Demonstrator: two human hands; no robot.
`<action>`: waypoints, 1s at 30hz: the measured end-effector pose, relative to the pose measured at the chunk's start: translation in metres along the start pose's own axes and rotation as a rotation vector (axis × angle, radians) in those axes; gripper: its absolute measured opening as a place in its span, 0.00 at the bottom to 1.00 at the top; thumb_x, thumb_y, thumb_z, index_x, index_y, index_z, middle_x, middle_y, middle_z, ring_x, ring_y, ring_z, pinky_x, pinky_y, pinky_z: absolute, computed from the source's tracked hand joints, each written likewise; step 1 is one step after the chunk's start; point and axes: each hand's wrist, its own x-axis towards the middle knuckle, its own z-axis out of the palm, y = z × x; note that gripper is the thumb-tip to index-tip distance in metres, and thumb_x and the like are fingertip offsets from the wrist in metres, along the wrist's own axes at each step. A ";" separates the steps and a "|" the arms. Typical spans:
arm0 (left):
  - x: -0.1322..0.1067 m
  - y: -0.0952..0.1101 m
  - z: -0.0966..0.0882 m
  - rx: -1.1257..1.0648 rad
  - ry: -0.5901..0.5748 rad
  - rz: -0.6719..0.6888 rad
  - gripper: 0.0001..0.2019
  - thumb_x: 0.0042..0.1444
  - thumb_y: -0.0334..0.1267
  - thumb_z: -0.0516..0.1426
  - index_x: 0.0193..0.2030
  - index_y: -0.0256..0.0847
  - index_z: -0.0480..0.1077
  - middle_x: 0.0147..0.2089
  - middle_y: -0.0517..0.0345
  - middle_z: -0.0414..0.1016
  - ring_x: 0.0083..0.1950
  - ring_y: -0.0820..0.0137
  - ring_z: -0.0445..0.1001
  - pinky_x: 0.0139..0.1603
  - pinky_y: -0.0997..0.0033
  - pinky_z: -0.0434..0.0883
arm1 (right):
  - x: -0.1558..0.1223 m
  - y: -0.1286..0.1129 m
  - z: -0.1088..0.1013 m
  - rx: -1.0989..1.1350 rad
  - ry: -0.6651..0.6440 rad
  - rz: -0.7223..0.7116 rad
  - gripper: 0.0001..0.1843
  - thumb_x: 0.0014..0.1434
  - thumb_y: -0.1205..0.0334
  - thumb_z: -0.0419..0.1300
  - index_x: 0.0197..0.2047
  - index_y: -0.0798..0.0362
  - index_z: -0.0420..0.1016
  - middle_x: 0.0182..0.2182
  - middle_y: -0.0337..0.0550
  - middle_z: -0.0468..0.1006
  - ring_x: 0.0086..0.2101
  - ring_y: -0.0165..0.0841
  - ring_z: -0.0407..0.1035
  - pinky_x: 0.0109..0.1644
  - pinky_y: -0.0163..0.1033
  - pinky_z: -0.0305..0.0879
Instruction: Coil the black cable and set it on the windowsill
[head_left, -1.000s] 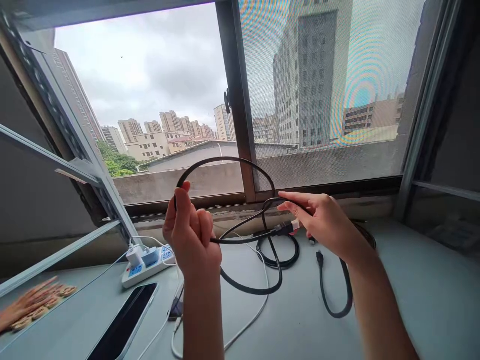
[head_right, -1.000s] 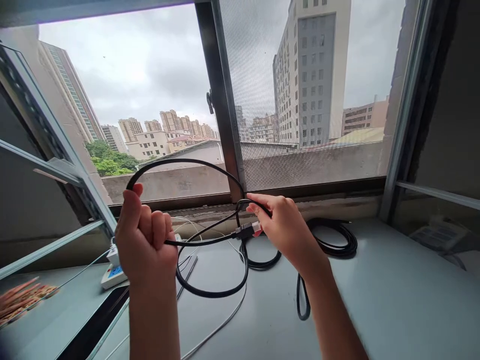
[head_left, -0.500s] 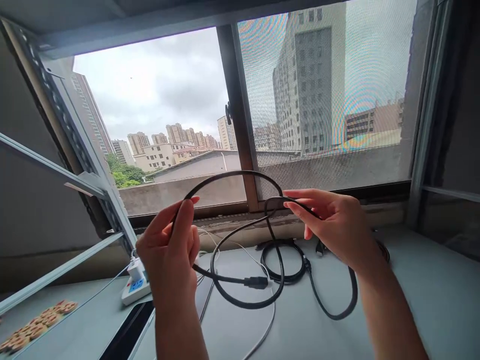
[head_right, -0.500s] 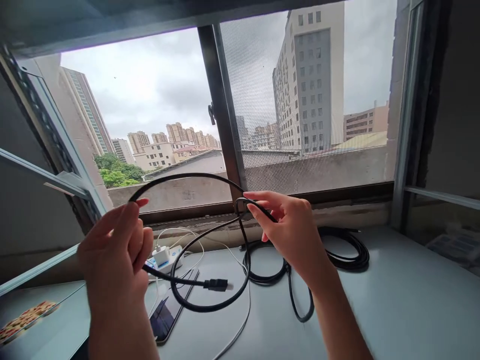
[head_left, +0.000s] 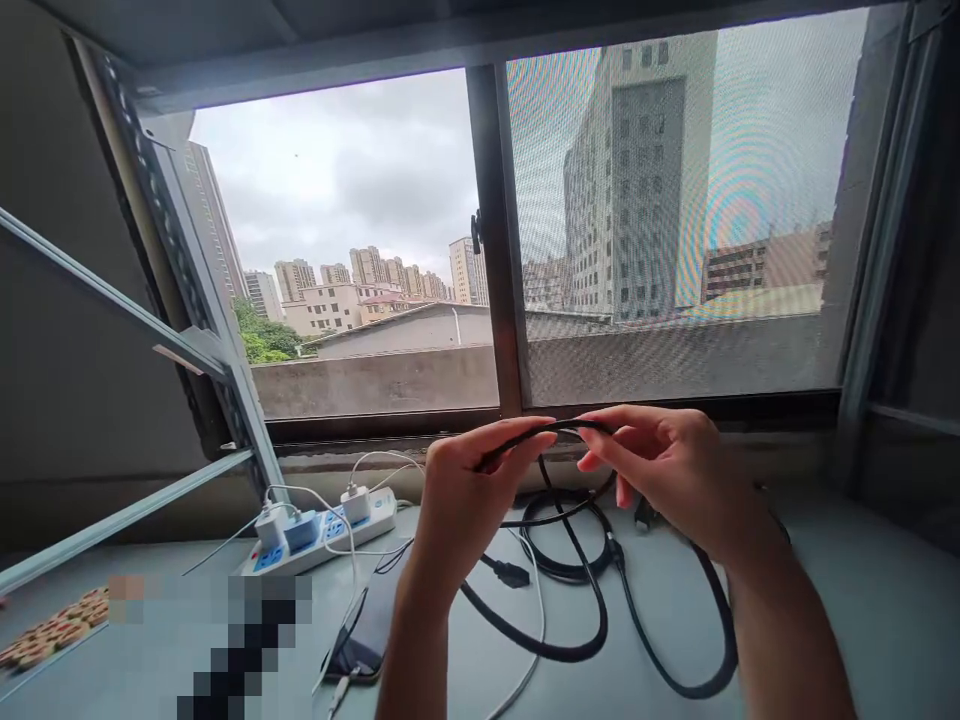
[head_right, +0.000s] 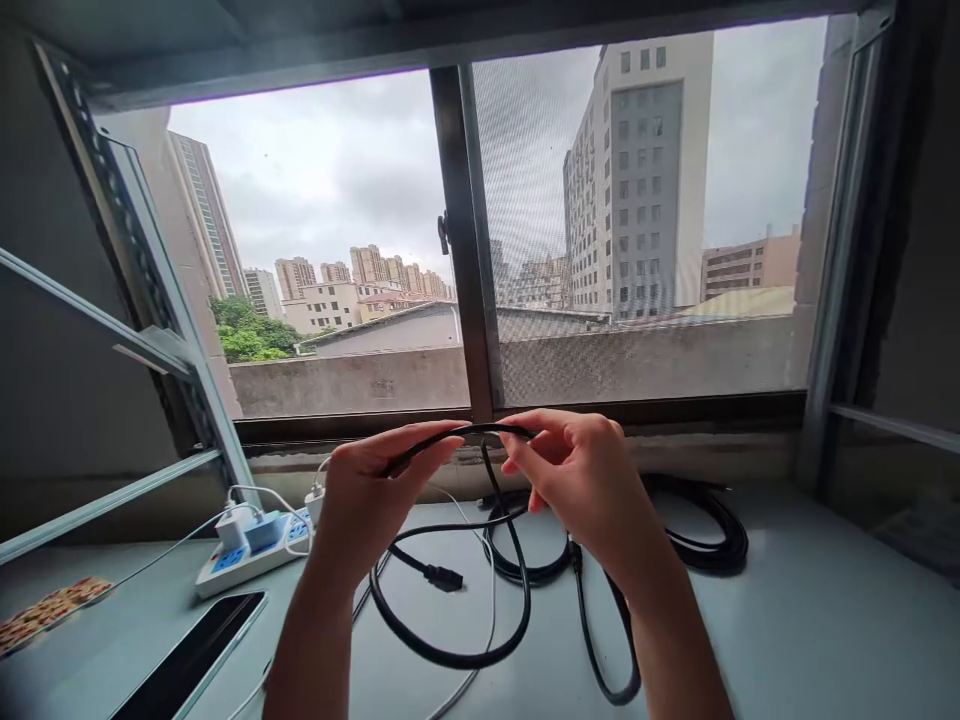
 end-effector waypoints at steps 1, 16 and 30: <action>0.000 0.000 -0.001 0.020 -0.006 -0.005 0.08 0.50 0.42 0.62 0.36 0.43 0.78 0.22 0.62 0.72 0.18 0.80 0.58 0.16 0.80 0.55 | 0.000 0.001 -0.001 0.008 -0.019 0.014 0.12 0.59 0.54 0.62 0.40 0.54 0.78 0.24 0.39 0.76 0.15 0.25 0.64 0.16 0.26 0.60; 0.001 0.006 -0.013 0.027 -0.088 0.094 0.16 0.59 0.48 0.52 0.32 0.42 0.76 0.19 0.62 0.67 0.24 0.74 0.67 0.36 0.70 0.67 | 0.005 0.004 -0.009 0.128 0.204 -0.009 0.16 0.53 0.54 0.64 0.41 0.57 0.79 0.21 0.42 0.75 0.11 0.24 0.58 0.10 0.25 0.56; -0.011 0.007 0.022 0.127 -0.462 -0.108 0.22 0.60 0.49 0.48 0.24 0.39 0.73 0.11 0.64 0.60 0.12 0.78 0.55 0.14 0.77 0.51 | 0.016 0.018 0.001 -0.247 0.136 0.183 0.10 0.55 0.69 0.57 0.39 0.60 0.78 0.11 0.35 0.67 0.10 0.28 0.59 0.09 0.27 0.53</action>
